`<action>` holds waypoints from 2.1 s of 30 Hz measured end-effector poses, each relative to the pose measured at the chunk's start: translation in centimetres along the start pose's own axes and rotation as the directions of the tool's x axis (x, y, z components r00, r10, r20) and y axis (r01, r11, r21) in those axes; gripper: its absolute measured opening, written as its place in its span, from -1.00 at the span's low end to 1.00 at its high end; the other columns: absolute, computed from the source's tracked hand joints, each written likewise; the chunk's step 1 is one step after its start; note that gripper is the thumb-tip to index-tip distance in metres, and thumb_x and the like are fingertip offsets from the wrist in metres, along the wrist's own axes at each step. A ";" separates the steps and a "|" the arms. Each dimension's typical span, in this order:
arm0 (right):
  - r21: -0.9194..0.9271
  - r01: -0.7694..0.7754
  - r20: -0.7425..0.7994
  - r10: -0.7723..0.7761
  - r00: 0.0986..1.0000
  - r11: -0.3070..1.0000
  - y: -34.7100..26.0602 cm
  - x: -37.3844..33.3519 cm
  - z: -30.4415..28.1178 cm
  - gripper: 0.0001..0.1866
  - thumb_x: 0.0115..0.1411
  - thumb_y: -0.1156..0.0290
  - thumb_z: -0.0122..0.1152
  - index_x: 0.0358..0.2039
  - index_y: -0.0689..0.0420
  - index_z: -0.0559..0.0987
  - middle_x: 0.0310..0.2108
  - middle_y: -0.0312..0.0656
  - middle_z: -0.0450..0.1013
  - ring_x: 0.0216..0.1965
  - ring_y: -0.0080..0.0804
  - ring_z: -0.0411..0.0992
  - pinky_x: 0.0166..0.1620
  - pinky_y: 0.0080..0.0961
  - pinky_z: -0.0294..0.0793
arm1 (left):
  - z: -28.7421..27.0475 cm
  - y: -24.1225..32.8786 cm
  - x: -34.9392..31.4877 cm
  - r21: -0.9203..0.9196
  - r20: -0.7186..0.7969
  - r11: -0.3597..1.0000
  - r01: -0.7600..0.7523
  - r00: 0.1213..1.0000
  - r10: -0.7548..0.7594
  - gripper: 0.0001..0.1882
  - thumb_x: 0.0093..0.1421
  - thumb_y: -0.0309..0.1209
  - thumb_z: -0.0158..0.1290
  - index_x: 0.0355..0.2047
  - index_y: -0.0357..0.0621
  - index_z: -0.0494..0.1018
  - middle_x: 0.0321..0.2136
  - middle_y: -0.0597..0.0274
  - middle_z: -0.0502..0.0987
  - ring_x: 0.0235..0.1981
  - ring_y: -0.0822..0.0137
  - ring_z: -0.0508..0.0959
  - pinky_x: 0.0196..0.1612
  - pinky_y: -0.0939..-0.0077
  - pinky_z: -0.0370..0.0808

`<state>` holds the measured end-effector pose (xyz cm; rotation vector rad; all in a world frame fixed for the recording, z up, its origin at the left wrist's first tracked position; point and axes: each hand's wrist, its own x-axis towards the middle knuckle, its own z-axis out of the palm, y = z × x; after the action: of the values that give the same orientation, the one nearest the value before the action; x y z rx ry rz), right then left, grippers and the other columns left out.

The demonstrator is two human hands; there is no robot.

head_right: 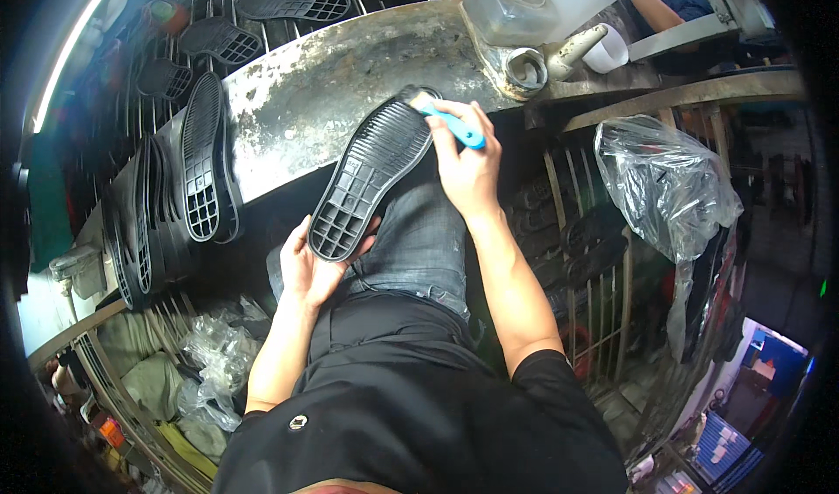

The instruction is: Brushing adhesive or cleaner onto the interior of shoe soles at a workbench.

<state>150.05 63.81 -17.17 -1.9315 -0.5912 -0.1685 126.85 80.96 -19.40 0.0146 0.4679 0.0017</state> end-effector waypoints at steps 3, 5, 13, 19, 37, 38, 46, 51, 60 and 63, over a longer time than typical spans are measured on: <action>-0.031 0.074 0.074 -0.071 0.995 0.997 -1.5 -0.5 -0.2 -0.82 0.36 0.42 0.41 -0.05 0.13 0.71 -0.12 -0.12 0.73 0.01 0.03 0.67 0.39 0.02 0.45 | -0.4 0.0 0.1 -0.029 0.048 0.999 0.021 0.999 -0.020 -0.36 0.62 -0.09 -0.22 0.53 -0.23 0.26 0.50 -0.28 0.29 0.51 -0.49 0.24 0.53 -0.37 0.25; -0.036 0.142 0.185 -0.133 0.974 0.989 -2.9 -0.2 0.1 -0.81 0.34 0.42 0.43 -0.06 0.13 0.71 -0.12 -0.11 0.72 0.03 0.01 0.66 0.39 -0.01 0.45 | -0.4 0.1 0.0 -0.028 0.056 0.999 0.024 0.998 -0.022 -0.36 0.62 -0.09 -0.22 0.53 -0.23 0.27 0.50 -0.28 0.29 0.51 -0.49 0.24 0.53 -0.38 0.25; -0.356 0.289 0.069 -0.283 0.957 0.889 -1.8 -0.9 -4.4 -0.88 0.37 0.51 0.36 -0.11 0.21 0.70 -0.19 -0.06 0.70 -0.06 0.00 0.67 0.19 -0.11 0.60 | 2.0 -0.4 -0.5 0.427 0.202 0.882 -0.199 0.972 0.122 -0.08 0.47 0.01 0.13 0.59 -0.32 0.08 0.53 -0.12 0.28 0.50 0.00 0.38 0.57 0.00 0.27; -0.187 -0.018 -0.268 -0.033 0.963 0.982 -0.3 2.8 -8.1 -0.86 0.50 0.44 0.24 -0.06 0.23 0.65 -0.21 -0.04 0.70 -0.17 -0.22 0.68 -0.10 -0.28 0.62 | 2.1 -0.6 -0.6 0.389 0.174 0.893 -0.226 0.970 0.170 -0.13 0.53 0.02 0.09 0.60 -0.28 0.08 0.55 -0.08 0.26 0.53 0.06 0.33 0.60 0.07 0.20; 0.172 0.351 0.129 -0.374 0.918 0.920 -7.1 -9.7 3.9 -0.63 0.25 0.26 0.49 0.00 0.14 0.66 -0.21 -0.07 0.57 -0.06 0.08 0.57 0.27 0.12 0.46 | -1.1 0.0 1.0 -0.179 0.270 0.983 -0.026 0.960 0.075 -0.14 0.59 0.29 -0.28 0.51 -0.20 0.30 0.42 -0.08 0.46 0.45 -0.09 0.43 0.56 -0.07 0.28; 0.200 0.341 0.213 -0.380 0.900 0.919 -8.0 -10.4 3.6 -0.61 0.22 0.27 0.51 0.01 0.13 0.66 -0.20 -0.08 0.57 -0.07 0.06 0.58 0.25 0.09 0.47 | -0.5 0.0 0.6 -0.065 0.174 0.997 -0.048 0.983 0.059 -0.13 0.58 0.30 -0.28 0.52 -0.21 0.28 0.42 -0.10 0.45 0.45 -0.10 0.44 0.55 -0.08 0.30; 0.213 -0.101 0.588 -0.045 0.808 0.972 -9.2 -4.3 -1.5 -0.84 0.34 0.32 0.44 -0.25 0.12 0.65 -0.39 -0.18 0.59 -0.30 -0.27 0.62 -0.16 -0.30 0.58 | 1.4 -0.1 0.6 0.256 0.061 0.941 -0.222 0.975 0.213 -0.27 0.65 0.09 -0.32 0.61 -0.11 0.14 0.53 -0.02 0.32 0.51 -0.02 0.36 0.56 -0.13 0.25; -0.035 -0.159 0.421 0.159 0.893 0.987 -4.5 1.7 -2.9 -0.71 0.51 0.20 0.28 -0.23 0.18 0.62 -0.57 -0.19 0.56 -0.48 -0.44 0.60 -0.33 -0.40 0.54 | 1.7 0.0 0.4 0.435 0.162 0.846 -0.310 0.951 0.265 -0.30 0.67 0.06 -0.31 0.59 -0.15 0.16 0.41 0.01 0.45 0.28 0.14 0.55 0.15 0.15 0.55; -0.305 0.036 0.122 0.002 0.993 0.952 -2.4 6.6 -4.7 -0.69 0.51 0.20 0.28 -0.25 0.20 0.67 -0.49 -0.03 0.63 -0.44 -0.08 0.66 -0.28 -0.22 0.59 | 3.7 0.1 -0.2 0.595 0.110 0.737 -0.321 0.941 0.320 -0.25 0.64 0.13 -0.23 0.56 -0.17 0.25 0.22 0.09 0.60 -0.14 0.32 0.61 -0.29 0.39 0.48; -0.293 0.218 0.052 -0.212 0.976 0.931 -1.6 5.9 -2.7 -0.79 0.49 0.30 0.31 -0.20 0.19 0.65 -0.36 -0.01 0.65 -0.35 0.05 0.66 -0.22 -0.19 0.61 | 2.8 0.6 0.0 0.603 0.158 0.739 -0.300 0.953 0.258 -0.25 0.63 0.14 -0.23 0.56 -0.16 0.26 0.24 0.10 0.59 -0.08 0.33 0.62 -0.27 0.40 0.49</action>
<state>154.78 63.78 -12.49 -2.1559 -0.8302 -0.3975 128.16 81.55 -16.89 0.7442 0.3794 0.1443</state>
